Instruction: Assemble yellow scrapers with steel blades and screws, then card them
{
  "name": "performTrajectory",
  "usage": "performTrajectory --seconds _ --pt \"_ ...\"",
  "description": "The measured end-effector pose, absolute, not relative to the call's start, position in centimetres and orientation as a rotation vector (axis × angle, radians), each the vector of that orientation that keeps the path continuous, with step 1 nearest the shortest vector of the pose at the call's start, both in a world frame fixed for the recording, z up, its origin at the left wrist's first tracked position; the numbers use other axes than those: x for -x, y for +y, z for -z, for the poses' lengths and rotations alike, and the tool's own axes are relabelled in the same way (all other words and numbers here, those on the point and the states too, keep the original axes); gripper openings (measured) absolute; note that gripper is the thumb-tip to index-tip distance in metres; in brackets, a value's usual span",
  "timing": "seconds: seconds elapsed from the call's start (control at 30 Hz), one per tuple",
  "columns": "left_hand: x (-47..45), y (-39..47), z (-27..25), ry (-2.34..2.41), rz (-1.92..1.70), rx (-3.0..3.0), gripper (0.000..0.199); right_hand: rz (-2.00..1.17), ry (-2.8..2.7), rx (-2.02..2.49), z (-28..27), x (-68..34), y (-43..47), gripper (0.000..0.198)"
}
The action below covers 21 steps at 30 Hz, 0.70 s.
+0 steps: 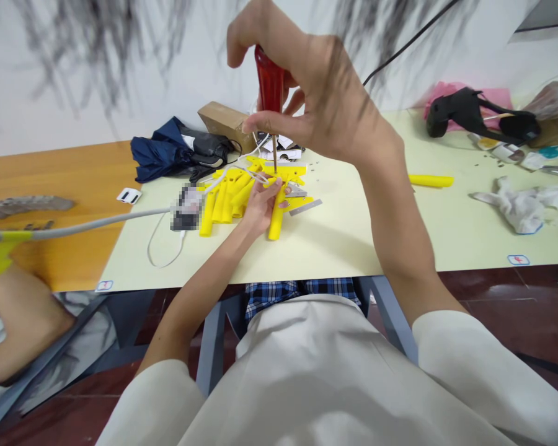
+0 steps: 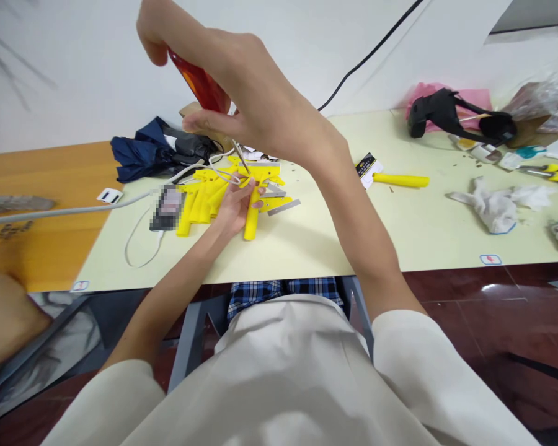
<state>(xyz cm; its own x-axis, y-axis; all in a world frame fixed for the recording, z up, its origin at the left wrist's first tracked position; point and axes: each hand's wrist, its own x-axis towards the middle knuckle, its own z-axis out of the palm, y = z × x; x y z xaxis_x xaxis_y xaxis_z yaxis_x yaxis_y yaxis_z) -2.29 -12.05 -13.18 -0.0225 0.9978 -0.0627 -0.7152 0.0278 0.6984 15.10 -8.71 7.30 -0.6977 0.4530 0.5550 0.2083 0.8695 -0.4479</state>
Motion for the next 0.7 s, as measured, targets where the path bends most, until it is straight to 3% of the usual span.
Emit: performTrajectory --seconds 0.07,0.17,0.5,0.7 --pt "2.2 -12.0 13.2 0.670 -1.484 -0.551 0.043 -0.416 -2.365 0.334 -7.3 -15.4 -9.1 0.025" --pt "2.4 -11.8 13.2 0.684 -1.497 -0.533 0.047 -0.464 -2.384 0.185 -7.3 -15.9 -9.2 0.030" --pt "2.1 -12.2 12.9 0.704 -1.479 -0.567 0.048 -0.270 -2.263 0.479 -6.9 -14.8 -7.9 0.026" --pt "2.6 -11.8 13.1 0.697 -1.509 -0.579 0.048 -0.433 -2.339 0.323 -6.6 -15.2 -8.2 0.026"
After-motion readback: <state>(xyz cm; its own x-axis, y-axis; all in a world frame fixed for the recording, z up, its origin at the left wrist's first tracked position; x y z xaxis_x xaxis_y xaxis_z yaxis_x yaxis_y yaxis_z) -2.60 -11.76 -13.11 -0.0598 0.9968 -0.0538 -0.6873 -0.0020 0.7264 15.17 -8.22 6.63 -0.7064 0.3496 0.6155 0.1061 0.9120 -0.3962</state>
